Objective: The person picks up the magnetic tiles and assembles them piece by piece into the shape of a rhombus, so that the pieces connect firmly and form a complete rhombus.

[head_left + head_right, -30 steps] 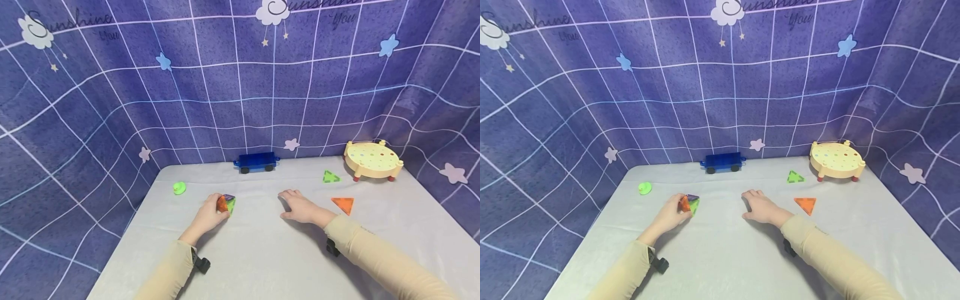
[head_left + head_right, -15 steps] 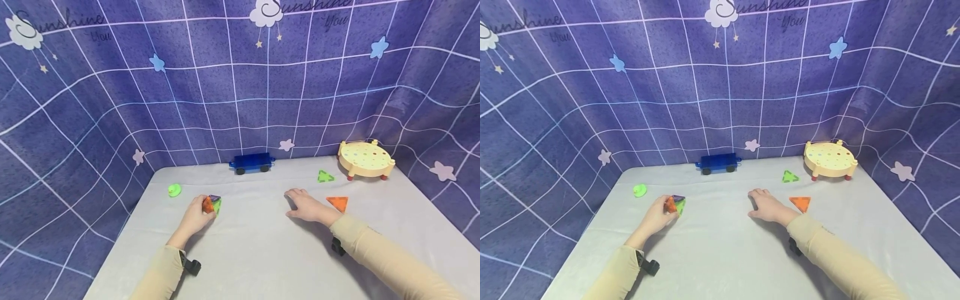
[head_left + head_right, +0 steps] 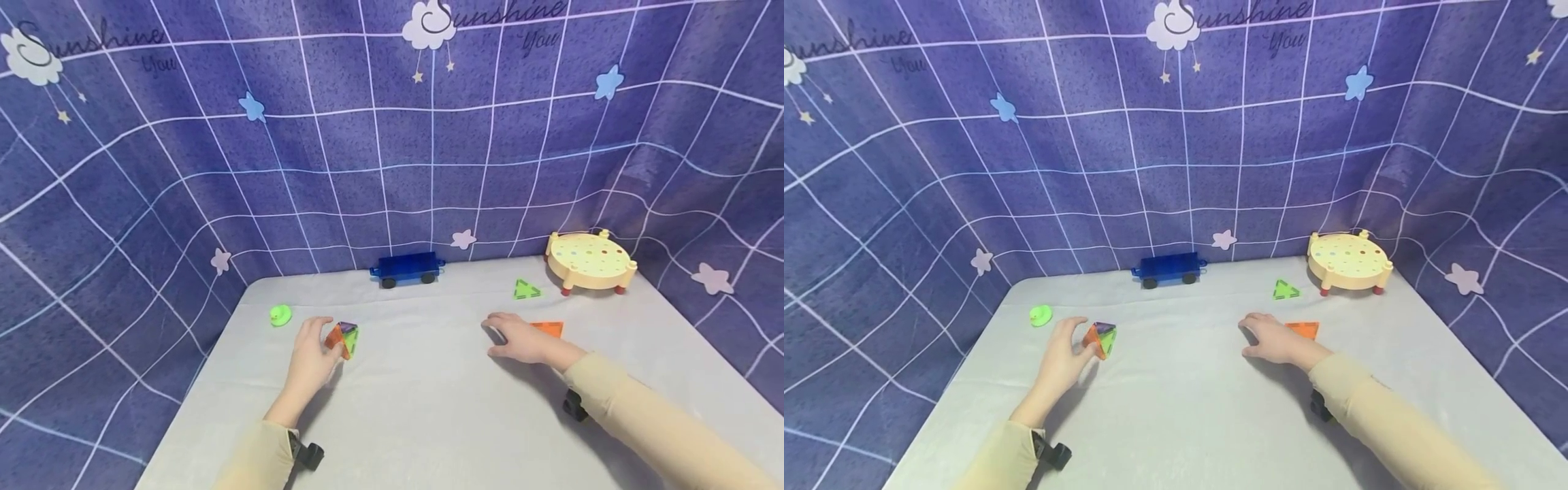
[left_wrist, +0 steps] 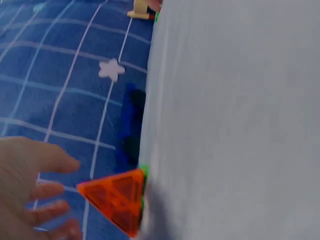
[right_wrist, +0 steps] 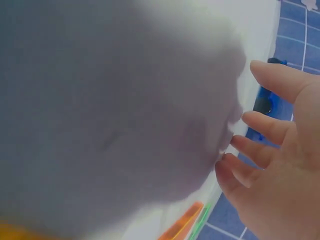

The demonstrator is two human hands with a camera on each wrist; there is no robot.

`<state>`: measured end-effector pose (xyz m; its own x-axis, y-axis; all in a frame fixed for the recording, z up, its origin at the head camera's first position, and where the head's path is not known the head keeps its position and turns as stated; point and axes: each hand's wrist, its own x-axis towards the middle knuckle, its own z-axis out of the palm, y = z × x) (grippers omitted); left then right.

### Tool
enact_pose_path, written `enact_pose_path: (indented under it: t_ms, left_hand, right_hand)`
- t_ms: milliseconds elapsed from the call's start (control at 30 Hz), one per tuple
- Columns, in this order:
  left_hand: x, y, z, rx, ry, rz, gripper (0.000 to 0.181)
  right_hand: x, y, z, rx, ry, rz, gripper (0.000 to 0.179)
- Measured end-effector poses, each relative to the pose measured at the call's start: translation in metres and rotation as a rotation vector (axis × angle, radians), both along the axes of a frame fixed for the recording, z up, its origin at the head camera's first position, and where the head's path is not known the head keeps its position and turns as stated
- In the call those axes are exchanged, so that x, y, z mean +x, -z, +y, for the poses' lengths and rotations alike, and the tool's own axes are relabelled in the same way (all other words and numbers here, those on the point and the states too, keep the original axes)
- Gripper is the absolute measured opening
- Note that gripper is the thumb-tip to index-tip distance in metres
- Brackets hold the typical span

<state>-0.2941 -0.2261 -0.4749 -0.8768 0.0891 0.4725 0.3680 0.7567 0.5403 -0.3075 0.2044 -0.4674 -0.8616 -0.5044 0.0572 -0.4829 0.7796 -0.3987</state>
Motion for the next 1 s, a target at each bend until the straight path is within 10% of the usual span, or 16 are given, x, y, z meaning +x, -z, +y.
enact_pose_path:
  t_ms: [167, 400, 1000]
  left_hand:
    - [0.015, -0.008, 0.020, -0.034, 0.202, 0.098, 0.039]
    - [0.020, 0.001, 0.046, -0.150, 0.463, -0.049, 0.043]
    - [0.011, 0.012, 0.060, -0.241, 0.541, -0.199, 0.042]
  right_hand:
    - [0.011, -0.004, 0.011, 0.016, 0.008, -0.025, 0.056]
    - [0.022, -0.006, 0.024, 0.028, 0.036, -0.020, 0.055]
    - [0.035, 0.002, 0.049, 0.032, 0.171, -0.024, 0.059]
